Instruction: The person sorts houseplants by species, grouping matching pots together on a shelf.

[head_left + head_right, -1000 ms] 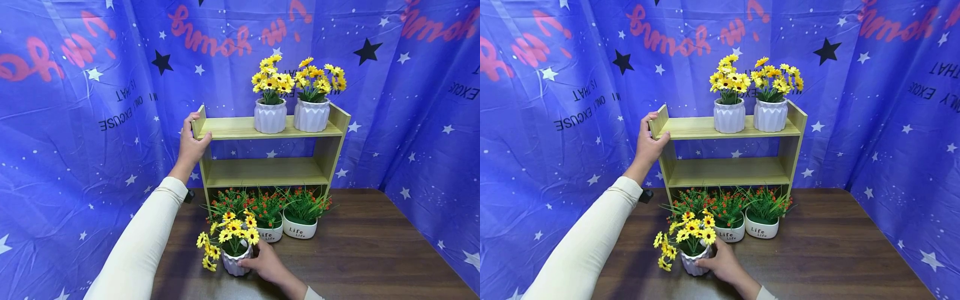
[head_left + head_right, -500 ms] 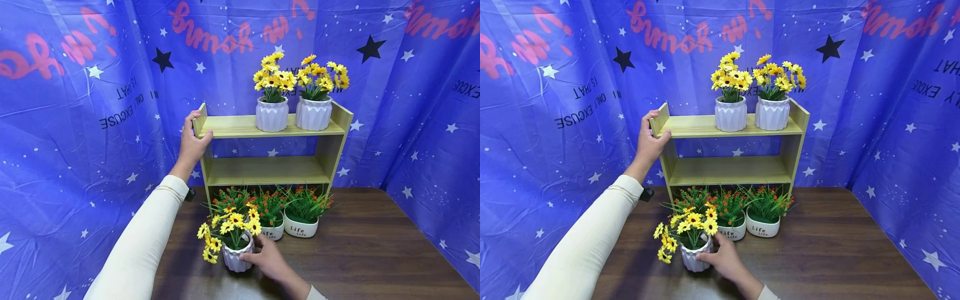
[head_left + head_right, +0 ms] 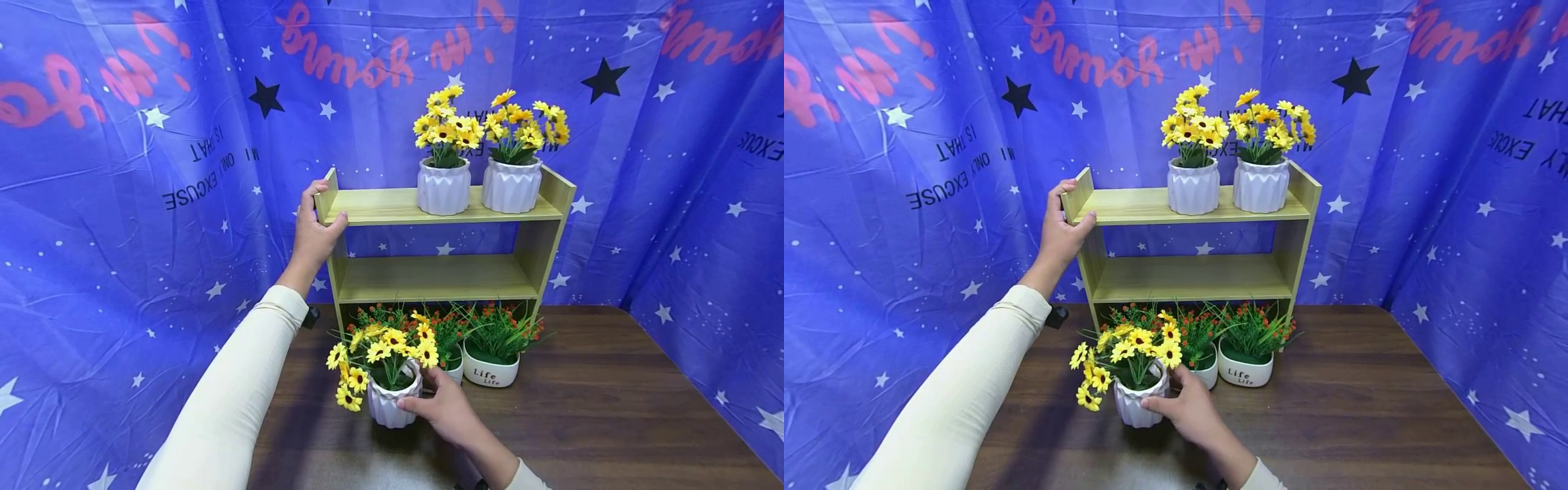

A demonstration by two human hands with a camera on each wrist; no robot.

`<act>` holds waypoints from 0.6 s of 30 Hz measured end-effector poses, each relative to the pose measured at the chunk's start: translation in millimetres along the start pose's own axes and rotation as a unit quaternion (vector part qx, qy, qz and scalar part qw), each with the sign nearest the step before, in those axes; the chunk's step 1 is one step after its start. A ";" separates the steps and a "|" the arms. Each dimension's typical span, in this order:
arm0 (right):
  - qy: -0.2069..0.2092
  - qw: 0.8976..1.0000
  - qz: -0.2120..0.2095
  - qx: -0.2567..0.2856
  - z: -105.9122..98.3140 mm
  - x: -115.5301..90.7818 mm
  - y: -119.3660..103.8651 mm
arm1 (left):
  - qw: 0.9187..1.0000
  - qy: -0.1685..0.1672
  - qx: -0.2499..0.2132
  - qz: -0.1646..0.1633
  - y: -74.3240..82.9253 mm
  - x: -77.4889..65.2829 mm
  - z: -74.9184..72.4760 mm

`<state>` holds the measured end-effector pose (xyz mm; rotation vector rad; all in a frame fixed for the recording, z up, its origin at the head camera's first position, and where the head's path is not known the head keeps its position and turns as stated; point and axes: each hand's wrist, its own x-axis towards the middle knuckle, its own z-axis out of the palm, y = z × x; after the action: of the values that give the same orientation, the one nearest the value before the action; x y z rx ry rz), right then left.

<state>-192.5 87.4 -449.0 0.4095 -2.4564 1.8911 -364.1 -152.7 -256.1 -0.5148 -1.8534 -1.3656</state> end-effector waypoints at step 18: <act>-0.022 0.999 -0.041 0.012 -21.9 10.9 -51.3 | 1.000 0.001 0.020 0.011 -1.0 -1.1 -1.7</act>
<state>-195.2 94.0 -392.7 0.5489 -2.4052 1.9011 -363.6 -154.5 -257.4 -0.5110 -1.8638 -1.3111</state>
